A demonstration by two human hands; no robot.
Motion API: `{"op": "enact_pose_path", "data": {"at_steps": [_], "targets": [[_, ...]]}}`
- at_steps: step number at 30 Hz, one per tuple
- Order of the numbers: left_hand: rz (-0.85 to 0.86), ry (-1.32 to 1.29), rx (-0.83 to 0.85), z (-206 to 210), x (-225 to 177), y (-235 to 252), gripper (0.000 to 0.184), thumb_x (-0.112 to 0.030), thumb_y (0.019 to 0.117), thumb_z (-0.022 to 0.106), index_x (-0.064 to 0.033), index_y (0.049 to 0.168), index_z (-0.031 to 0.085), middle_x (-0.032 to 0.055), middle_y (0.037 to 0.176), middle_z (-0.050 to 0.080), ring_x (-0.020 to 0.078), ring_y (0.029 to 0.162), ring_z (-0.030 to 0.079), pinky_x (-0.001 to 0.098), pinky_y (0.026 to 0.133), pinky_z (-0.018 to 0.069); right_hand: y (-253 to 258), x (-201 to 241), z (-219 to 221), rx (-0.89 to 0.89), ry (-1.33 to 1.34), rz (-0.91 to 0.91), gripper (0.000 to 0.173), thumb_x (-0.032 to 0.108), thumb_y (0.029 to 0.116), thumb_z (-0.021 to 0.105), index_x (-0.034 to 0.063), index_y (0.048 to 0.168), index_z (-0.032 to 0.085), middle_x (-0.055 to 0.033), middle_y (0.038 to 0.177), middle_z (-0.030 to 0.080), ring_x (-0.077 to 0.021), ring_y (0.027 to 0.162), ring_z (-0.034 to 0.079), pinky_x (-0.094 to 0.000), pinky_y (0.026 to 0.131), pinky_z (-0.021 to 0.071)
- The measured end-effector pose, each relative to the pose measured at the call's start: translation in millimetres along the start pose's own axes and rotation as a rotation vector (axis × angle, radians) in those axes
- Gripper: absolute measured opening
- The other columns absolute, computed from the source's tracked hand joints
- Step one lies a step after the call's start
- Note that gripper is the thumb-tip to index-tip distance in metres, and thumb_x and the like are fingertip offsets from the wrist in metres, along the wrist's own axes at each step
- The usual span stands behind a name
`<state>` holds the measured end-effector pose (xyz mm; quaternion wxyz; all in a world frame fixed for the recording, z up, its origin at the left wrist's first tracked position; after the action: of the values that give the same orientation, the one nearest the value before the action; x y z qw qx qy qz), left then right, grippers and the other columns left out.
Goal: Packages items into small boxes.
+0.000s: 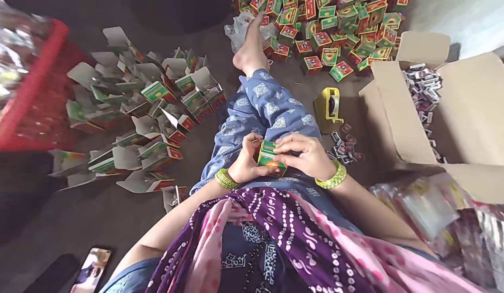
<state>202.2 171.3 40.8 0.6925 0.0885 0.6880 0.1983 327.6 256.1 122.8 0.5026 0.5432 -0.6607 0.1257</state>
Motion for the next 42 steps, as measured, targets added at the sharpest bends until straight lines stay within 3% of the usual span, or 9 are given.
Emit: {"op": "enact_pose_path", "data": {"at_steps": [3,11,17,22,26,30,34,38,42], "targets": [[0.002,-0.011,0.010,1,0,-1,0.093,-0.016,0.0721,0.093,-0.0083,0.139,0.029,0.0116,0.115,0.069,0.0229,0.106,0.071,0.0455,0.095,0.0600,-1,10,3,0.025,-0.150,-0.061,0.017,0.019,0.0933,0.077,0.0076,0.105,0.081,-0.0059,0.110,0.076,-0.0113,0.107,0.071,-0.0295,0.094,0.0605],[0.000,-0.036,0.058,5,2,-2,0.097,-0.015,0.0697,0.095,-0.0083,0.141,0.030,0.0129,0.117,0.069,0.0247,0.107,0.071,0.0464,0.095,0.0603,1,8,-2,0.099,-0.100,-0.075,0.013,0.012,0.0948,0.073,0.0055,0.103,0.080,-0.0057,0.107,0.076,-0.0108,0.103,0.071,-0.0289,0.091,0.0614],[-0.011,-0.013,0.050,3,3,-1,0.092,-0.017,0.0729,0.093,-0.0077,0.140,0.031,0.0113,0.116,0.069,0.0219,0.106,0.071,0.0442,0.095,0.0603,-5,13,9,0.212,-0.283,-0.121,0.029,0.017,0.1006,0.055,0.0123,0.117,0.078,-0.0086,0.113,0.068,-0.0172,0.109,0.062,-0.0337,0.095,0.0533],[-0.103,-0.014,-0.013,-1,10,-1,0.080,-0.018,0.0781,0.089,-0.0027,0.136,0.036,0.0108,0.115,0.068,0.0191,0.102,0.072,0.0416,0.093,0.0610,-27,12,17,0.086,-0.443,-0.211,0.029,0.009,0.1047,0.054,0.0057,0.127,0.072,-0.0115,0.126,0.072,-0.0233,0.124,0.066,-0.0413,0.113,0.0495],[-0.101,0.058,0.059,6,5,-1,0.064,-0.022,0.0897,0.080,0.0022,0.137,0.044,0.0131,0.122,0.066,0.0183,0.105,0.070,0.0386,0.092,0.0614,-31,-6,0,0.095,-0.170,-0.037,0.035,0.015,0.1045,0.058,-0.0016,0.135,0.064,-0.0126,0.133,0.069,-0.0211,0.129,0.063,-0.0409,0.114,0.0494],[-0.215,-0.046,-0.048,-2,7,-1,0.045,-0.019,0.0989,0.063,0.0019,0.135,0.044,0.0104,0.115,0.069,0.0184,0.097,0.072,0.0397,0.084,0.0634,-39,-71,-77,-0.209,-0.307,0.351,0.032,0.025,0.1016,0.063,0.0074,0.127,0.071,-0.0060,0.123,0.073,-0.0131,0.108,0.071,-0.0369,0.096,0.0594],[-0.186,-0.019,-0.108,-8,4,0,0.030,-0.014,0.1028,0.042,0.0011,0.129,0.047,0.0039,0.113,0.067,0.0097,0.095,0.070,0.0319,0.083,0.0616,-73,-155,-172,-0.470,-0.547,0.800,0.035,0.018,0.1035,0.059,0.0010,0.133,0.063,-0.0178,0.126,0.068,-0.0304,0.118,0.065,-0.0506,0.105,0.0498],[-0.167,0.017,-0.104,-7,4,4,0.030,-0.014,0.1047,0.037,0.0016,0.127,0.048,0.0028,0.112,0.066,0.0068,0.096,0.068,0.0287,0.085,0.0605,-89,-224,-209,-0.352,-0.572,0.977,0.044,0.021,0.1058,0.056,0.0021,0.146,0.053,-0.0218,0.141,0.060,-0.0377,0.132,0.057,-0.0569,0.113,0.0420],[-0.169,0.013,-0.106,-7,6,6,0.030,-0.015,0.1045,0.038,0.0013,0.127,0.048,0.0023,0.112,0.066,0.0068,0.095,0.069,0.0289,0.083,0.0609,-78,-254,-213,-0.246,-0.502,0.988,0.041,0.024,0.1087,0.051,0.0044,0.144,0.056,-0.0202,0.144,0.059,-0.0351,0.137,0.053,-0.0551,0.116,0.0380]]}}
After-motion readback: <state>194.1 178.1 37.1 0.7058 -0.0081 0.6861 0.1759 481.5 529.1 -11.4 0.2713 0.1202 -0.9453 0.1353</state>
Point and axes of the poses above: each hand's wrist, its own y-axis towards the middle knuckle, its own z-axis out of the palm, x = y × z, the point moved 8 cm from there along y, towards the middle knuckle
